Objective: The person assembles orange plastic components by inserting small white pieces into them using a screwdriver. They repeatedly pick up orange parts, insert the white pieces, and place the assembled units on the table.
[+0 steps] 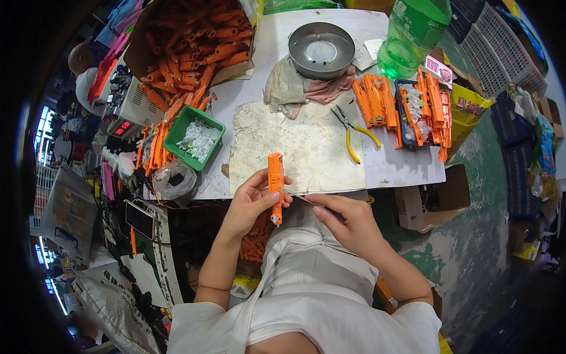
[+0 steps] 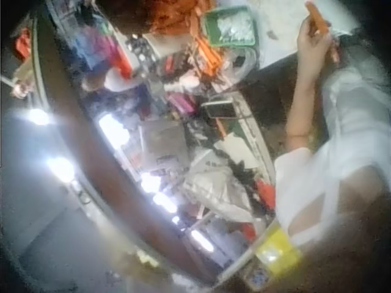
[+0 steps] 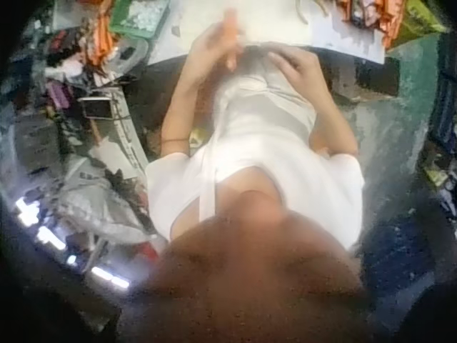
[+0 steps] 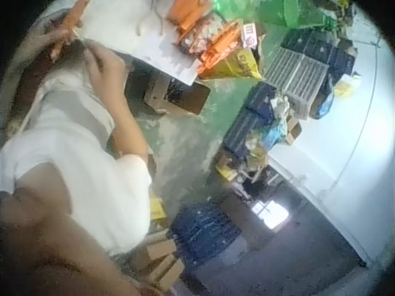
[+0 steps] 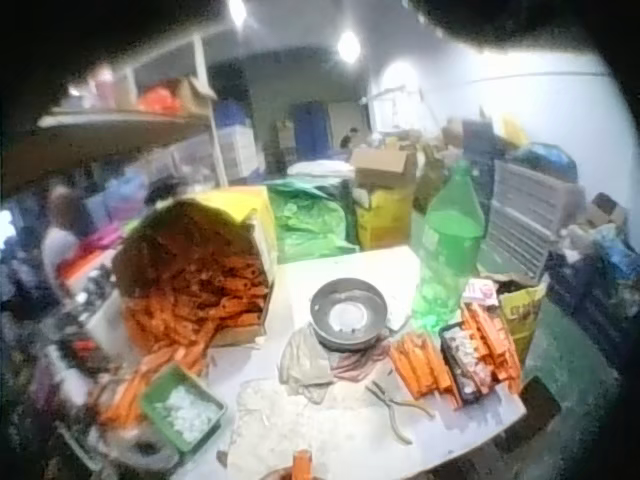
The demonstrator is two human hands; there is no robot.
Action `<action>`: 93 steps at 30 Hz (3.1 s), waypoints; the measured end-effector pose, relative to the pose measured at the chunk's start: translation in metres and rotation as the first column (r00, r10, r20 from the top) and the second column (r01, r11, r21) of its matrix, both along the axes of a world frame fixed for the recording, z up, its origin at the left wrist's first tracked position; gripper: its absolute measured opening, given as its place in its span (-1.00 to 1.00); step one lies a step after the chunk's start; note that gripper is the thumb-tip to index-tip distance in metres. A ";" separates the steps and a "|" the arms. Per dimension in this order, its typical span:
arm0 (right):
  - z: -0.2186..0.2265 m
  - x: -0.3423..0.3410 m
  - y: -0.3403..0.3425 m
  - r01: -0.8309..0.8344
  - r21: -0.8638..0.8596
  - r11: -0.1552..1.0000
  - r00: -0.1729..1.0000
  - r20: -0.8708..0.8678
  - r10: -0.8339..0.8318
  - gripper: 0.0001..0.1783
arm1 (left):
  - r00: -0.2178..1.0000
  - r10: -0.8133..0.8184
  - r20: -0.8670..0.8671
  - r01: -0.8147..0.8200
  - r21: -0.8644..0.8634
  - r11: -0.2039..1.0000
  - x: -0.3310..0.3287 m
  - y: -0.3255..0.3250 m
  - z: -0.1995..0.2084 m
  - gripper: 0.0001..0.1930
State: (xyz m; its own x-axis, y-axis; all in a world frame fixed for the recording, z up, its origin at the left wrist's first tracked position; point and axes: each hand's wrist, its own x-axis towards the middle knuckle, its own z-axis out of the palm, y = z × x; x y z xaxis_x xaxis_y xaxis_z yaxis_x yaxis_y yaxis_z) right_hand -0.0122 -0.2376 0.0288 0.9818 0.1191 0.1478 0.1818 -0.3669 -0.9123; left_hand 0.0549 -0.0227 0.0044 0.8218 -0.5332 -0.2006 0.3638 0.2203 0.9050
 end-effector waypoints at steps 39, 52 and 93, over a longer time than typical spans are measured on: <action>0.010 -0.003 -0.014 -0.151 -0.038 0.988 0.973 -0.183 0.142 -0.78 | 0.997 0.060 -0.044 -0.059 0.030 0.998 -0.003 -0.008 -0.001 -0.47; 0.007 -0.002 -0.021 -0.166 0.000 0.986 0.949 -0.273 0.159 -0.75 | 0.998 0.053 -0.025 -0.052 0.032 0.998 -0.005 -0.013 0.001 -0.48; 0.005 0.000 -0.011 -0.103 -0.652 0.751 0.899 0.262 0.350 -0.66 | 0.953 0.301 -0.025 -0.301 -0.152 0.941 -0.007 -0.021 -0.016 -0.58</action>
